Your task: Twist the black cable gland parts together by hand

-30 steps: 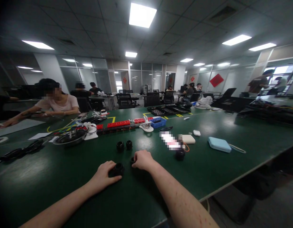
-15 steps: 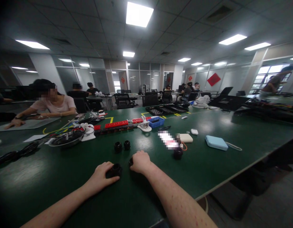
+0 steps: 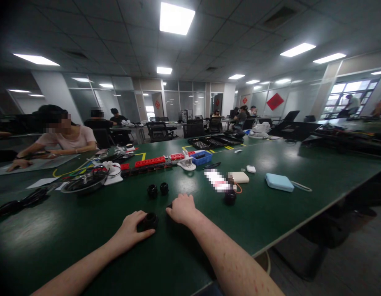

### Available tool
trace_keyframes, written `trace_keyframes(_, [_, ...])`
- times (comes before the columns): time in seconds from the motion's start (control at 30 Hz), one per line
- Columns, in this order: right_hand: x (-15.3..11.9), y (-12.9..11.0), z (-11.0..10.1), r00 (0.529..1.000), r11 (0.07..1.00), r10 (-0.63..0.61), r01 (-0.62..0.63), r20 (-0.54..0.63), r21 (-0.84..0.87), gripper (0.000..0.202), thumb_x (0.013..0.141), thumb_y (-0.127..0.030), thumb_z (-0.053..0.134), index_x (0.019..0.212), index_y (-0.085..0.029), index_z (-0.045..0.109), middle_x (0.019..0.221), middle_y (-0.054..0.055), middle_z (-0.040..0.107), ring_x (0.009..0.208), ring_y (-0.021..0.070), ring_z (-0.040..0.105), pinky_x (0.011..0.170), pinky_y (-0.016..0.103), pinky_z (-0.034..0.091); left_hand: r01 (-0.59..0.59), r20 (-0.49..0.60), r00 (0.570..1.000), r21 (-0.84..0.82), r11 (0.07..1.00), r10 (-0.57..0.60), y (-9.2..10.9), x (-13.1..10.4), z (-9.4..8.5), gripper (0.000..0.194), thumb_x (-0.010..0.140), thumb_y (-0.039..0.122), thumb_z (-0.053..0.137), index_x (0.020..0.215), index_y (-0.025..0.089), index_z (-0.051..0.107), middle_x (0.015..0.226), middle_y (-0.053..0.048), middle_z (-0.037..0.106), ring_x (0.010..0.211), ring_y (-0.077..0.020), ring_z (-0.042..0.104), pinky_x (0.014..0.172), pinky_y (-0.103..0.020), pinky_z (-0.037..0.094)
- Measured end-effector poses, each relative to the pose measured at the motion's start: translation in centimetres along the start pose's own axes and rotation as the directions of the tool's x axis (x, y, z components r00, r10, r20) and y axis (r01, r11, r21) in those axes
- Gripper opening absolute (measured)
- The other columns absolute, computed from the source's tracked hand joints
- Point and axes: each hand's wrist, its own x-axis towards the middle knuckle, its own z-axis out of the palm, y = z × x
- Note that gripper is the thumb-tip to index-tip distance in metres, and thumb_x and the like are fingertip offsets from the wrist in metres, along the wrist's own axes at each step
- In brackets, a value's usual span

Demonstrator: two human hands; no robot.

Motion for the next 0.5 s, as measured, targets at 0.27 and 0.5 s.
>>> trace_keyframes(0.27, [-0.16, -0.21, -0.28, 1.000, 1.000, 0.001, -0.001, 0.020, 0.006, 0.037, 0.079, -0.043, 0.042, 0.077, -0.016, 0.067, 0.091, 0.012, 0.061, 0.089, 0.0266, 0.054, 0.075, 0.038, 0.039, 0.010, 0.015, 1.000, -0.004, 1.000, -0.010, -0.06, -0.02, -0.01, 0.043, 0.066, 0.055, 0.052, 0.094, 0.021, 0.056, 0.093, -0.003, 0.055, 0.088, -0.0213, 0.049, 0.080, -0.035, 0.036])
trace_keyframes(0.5, [-0.17, -0.27, -0.36, 0.998, 1.000, 0.000, -0.001, 0.055, 0.008, 0.033, 0.077, -0.040, 0.044, 0.079, -0.016, 0.067, 0.091, 0.012, 0.062, 0.087, 0.0256, 0.056, 0.073, 0.036, 0.040, 0.020, 0.029, 0.999, -0.006, 1.000, -0.020, 0.08, 0.05, -0.10, 0.044, 0.066, 0.055, 0.052, 0.095, 0.022, 0.056, 0.095, -0.003, 0.055, 0.090, -0.0214, 0.049, 0.081, -0.035, 0.036])
